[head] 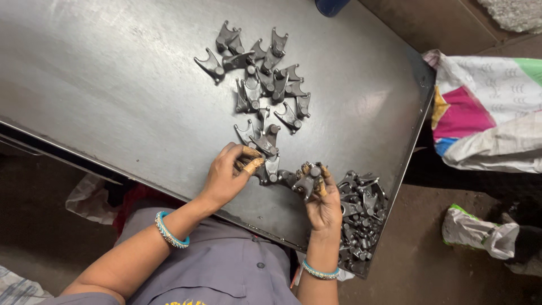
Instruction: The person sorts fork-shaped metal castings on a steel table, picking up individual parts, turning them over in both hands, and placing them into a pile beside a filled sack. At the end the person gathers a handful of castings and drops them into the sack.
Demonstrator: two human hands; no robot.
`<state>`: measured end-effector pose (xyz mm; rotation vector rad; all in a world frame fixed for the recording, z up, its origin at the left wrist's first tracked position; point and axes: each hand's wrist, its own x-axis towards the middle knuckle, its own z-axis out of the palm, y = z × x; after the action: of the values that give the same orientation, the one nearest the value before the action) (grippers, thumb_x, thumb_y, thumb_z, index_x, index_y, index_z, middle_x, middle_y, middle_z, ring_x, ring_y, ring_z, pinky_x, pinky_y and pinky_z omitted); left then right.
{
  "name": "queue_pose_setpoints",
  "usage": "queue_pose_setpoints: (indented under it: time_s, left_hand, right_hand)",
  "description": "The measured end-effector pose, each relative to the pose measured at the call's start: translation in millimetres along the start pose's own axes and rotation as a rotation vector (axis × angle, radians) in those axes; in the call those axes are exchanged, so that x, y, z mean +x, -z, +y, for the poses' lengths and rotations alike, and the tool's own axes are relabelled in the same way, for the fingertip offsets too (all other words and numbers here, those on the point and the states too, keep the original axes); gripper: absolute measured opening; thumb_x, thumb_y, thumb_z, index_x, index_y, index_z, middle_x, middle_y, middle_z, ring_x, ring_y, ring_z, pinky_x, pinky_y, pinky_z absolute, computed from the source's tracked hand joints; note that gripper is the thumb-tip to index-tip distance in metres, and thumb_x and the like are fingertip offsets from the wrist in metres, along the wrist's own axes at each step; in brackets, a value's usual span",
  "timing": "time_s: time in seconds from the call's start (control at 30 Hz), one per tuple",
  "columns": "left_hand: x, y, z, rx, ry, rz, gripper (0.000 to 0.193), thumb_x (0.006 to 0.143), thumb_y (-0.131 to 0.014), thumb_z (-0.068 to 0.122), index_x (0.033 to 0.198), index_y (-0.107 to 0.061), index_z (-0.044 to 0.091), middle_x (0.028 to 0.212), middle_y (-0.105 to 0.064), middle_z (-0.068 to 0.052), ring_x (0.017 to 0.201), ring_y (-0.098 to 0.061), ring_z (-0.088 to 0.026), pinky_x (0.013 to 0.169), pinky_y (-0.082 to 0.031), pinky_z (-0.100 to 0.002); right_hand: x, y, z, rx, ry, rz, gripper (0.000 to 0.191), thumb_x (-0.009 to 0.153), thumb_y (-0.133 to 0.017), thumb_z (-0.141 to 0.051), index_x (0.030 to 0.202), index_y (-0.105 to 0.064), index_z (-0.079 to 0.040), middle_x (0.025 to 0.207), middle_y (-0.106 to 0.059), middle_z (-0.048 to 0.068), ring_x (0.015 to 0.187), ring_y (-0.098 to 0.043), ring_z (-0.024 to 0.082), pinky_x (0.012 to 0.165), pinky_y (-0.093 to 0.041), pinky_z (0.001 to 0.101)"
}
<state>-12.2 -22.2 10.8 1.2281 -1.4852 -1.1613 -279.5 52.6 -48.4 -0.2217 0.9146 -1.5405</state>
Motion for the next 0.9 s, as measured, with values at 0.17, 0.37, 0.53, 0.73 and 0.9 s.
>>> queue_pose_setpoints:
  time_s: [0.17,0.37,0.53,0.73,0.9]
  left_hand:
    - [-4.1,-6.7,-0.7,-0.264,0.27,-0.149,0.027,0.09,-0.066,0.009,0.116,-0.069,0.002,0.096,-0.07,-0.01,0.073,-0.068,-0.015,0.06,-0.058,-0.029]
    - [-6.8,-17.9,1.7,-0.817,0.488,-0.358,0.026,0.101,-0.057,0.011,0.123,-0.063,-0.001,0.104,-0.071,-0.009,0.084,-0.072,-0.016,0.068,-0.064,-0.032]
    - [-5.1,-20.7,5.2,-0.903,0.531,-0.342,0.026,0.103,-0.057,0.011,0.123,-0.064,-0.004,0.105,-0.073,-0.011,0.088,-0.074,-0.019,0.073,-0.065,-0.033]
    - [-2.6,-13.9,2.0,-0.886,0.54,-0.297,0.027,0.102,-0.058,0.011,0.124,-0.065,-0.003,0.105,-0.073,-0.011,0.086,-0.074,-0.019,0.072,-0.064,-0.033]
    - [-4.8,-14.6,-1.3,-0.867,0.523,-0.304,0.028,0.101,-0.06,0.012,0.123,-0.064,-0.004,0.104,-0.073,-0.012,0.087,-0.074,-0.018,0.073,-0.065,-0.033]
  right_hand:
    - [-3.0,-3.3,0.2,0.048,-0.086,0.01,0.049,0.089,-0.067,0.0,0.135,-0.053,0.004,0.128,-0.068,0.021,0.119,-0.068,0.03,0.099,-0.059,0.0395]
    - [-13.4,-27.5,8.4,-0.257,-0.037,-0.033,0.042,0.098,-0.064,0.002,0.138,-0.054,0.008,0.113,-0.071,0.022,0.098,-0.073,0.026,0.082,-0.061,0.0364]
    - [-15.6,-46.9,12.6,-0.355,0.06,-0.036,0.04,0.096,-0.063,0.005,0.134,-0.053,0.007,0.11,-0.073,0.024,0.092,-0.074,0.025,0.076,-0.061,0.0348]
    - [-12.2,-46.4,13.6,-0.359,0.11,0.071,0.038,0.095,-0.063,0.007,0.131,-0.053,0.006,0.109,-0.072,0.025,0.088,-0.074,0.026,0.073,-0.062,0.0351]
    - [-14.3,-39.2,17.6,-0.373,0.084,0.118,0.036,0.094,-0.062,0.007,0.129,-0.053,0.005,0.108,-0.073,0.024,0.088,-0.074,0.025,0.073,-0.062,0.0349]
